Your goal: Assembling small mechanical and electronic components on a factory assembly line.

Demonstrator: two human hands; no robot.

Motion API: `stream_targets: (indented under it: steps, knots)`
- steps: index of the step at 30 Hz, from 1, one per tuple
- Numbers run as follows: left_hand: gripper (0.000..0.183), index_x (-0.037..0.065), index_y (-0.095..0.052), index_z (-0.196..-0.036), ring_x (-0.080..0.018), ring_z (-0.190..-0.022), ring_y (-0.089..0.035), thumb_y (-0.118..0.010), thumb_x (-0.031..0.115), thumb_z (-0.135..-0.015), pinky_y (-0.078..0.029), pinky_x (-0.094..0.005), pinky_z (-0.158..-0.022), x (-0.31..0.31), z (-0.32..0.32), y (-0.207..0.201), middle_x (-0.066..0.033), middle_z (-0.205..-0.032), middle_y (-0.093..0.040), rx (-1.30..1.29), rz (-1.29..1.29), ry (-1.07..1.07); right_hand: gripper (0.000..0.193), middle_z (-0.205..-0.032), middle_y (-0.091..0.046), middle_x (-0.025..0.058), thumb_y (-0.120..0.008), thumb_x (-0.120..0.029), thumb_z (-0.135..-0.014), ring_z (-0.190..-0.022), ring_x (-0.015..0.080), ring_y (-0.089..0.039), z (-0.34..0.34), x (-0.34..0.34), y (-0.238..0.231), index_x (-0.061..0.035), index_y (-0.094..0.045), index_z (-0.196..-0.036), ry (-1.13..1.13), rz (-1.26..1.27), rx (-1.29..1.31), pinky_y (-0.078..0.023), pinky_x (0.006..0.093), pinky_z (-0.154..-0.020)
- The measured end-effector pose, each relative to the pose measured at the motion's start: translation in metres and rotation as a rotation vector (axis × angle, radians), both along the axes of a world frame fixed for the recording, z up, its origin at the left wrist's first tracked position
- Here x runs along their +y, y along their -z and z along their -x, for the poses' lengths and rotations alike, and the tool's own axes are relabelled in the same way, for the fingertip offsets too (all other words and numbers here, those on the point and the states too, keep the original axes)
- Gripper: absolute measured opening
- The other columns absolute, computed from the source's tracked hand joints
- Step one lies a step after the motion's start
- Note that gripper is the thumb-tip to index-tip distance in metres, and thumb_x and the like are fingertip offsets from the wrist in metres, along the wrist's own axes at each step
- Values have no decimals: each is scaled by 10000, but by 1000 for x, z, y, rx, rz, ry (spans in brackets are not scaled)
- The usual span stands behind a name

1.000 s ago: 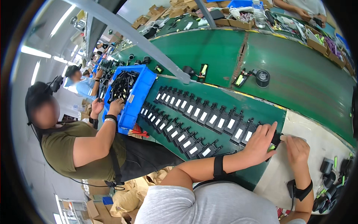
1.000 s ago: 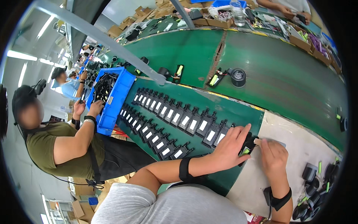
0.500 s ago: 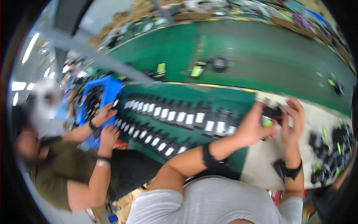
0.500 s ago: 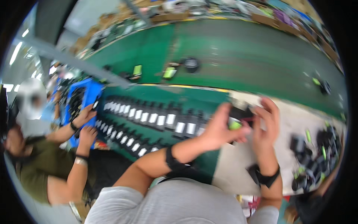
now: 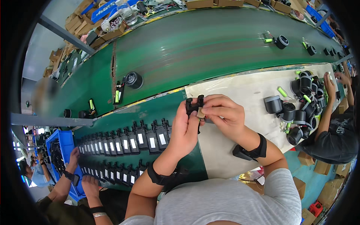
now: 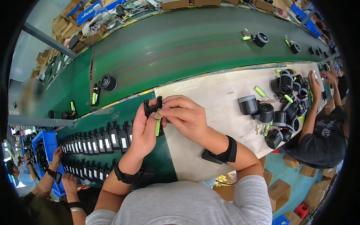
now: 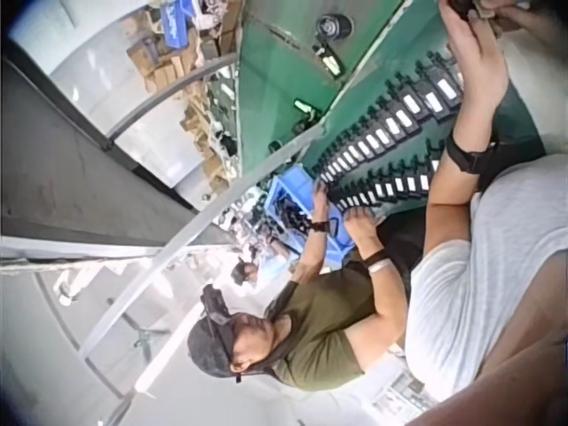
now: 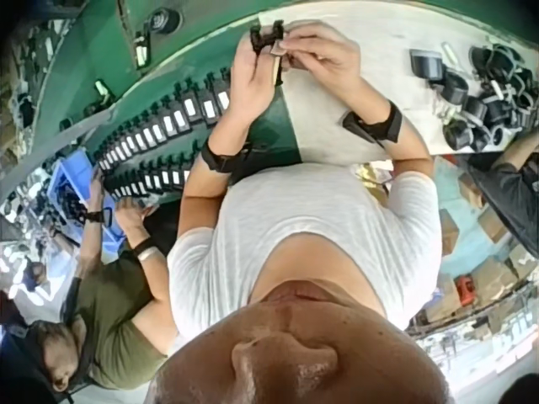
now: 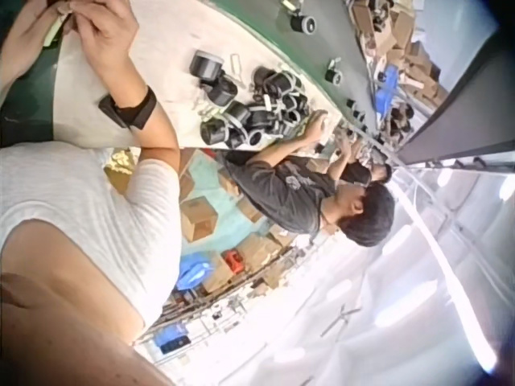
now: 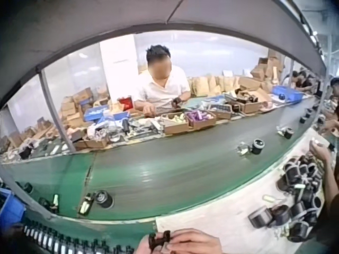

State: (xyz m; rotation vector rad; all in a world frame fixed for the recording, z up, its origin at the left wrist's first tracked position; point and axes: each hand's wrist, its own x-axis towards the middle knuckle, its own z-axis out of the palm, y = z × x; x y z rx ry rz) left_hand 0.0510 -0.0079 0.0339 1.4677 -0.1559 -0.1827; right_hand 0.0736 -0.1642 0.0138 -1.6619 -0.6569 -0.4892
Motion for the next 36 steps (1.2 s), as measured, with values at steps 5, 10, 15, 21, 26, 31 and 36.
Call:
stream_targets:
  steps: [5, 10, 15, 21, 26, 31, 36]
  knots:
    - [279, -7, -446, -1221, -94, -772, -519, -366, 11, -955, -455, -237, -688, 1, 0, -1, -51, -964, -558, -77, -143, -6, 241, -920, -643, 99, -679, 119, -722, -938, 265, -650, 1, 1, 0, -16, -702, -920, 10, -10, 23, -546, 326, -762]
    - [285, -13, -441, -1227, -109, -821, -543, -414, 18, -946, -468, -249, -740, -1, 2, -2, -63, -999, -573, -101, -249, -16, 257, -921, -643, 101, -673, 121, -724, -919, 256, -659, 3, 0, 0, -26, -705, -932, 35, -17, 22, -551, 315, -735]
    - [356, -32, -419, -1243, -305, -892, -637, -532, 106, -935, -501, -340, -780, -8, 7, -6, -182, -1015, -620, -411, -451, -75, 258, -916, -644, 91, -675, 103, -717, -884, 238, -665, 9, 2, -4, -39, -707, -930, 122, 79, 35, -554, 298, -707]
    - [339, -13, -480, -1216, -284, -899, -651, -570, 167, -944, -502, -334, -786, -14, 8, -1, -170, -1018, -643, -307, -390, -131, 259, -870, -631, 109, -685, 108, -687, -867, 258, -666, 14, 5, -6, -12, -695, -915, 177, 54, -26, -559, 306, -676]
    - [308, -24, -486, -1208, -201, -818, -638, -553, 131, -951, -504, -294, -733, -16, 8, 4, -143, -958, -643, -274, -306, -112, 256, -833, -619, 116, -675, 134, -690, -883, 272, -667, 14, 5, -1, 9, -681, -913, 189, 53, -54, -570, 310, -671]
    - [267, -36, -499, -1210, -131, -946, -596, -463, 118, -995, -465, -264, -854, -17, 11, 0, -90, -1060, -643, -138, -260, -77, 257, -812, -598, 115, -685, 95, -675, -799, 260, -663, 15, 8, 1, -13, -664, -907, 257, 73, -83, -539, 303, -585]
    - [224, -21, -546, -1117, -120, -667, -579, -548, 137, -958, -478, -243, -630, -22, 8, 9, -75, -768, -623, -205, -233, -160, 225, -800, -588, 121, -672, 90, -677, -756, 259, -655, 15, 8, 1, -8, -649, -878, 300, 104, -92, -530, 300, -561]
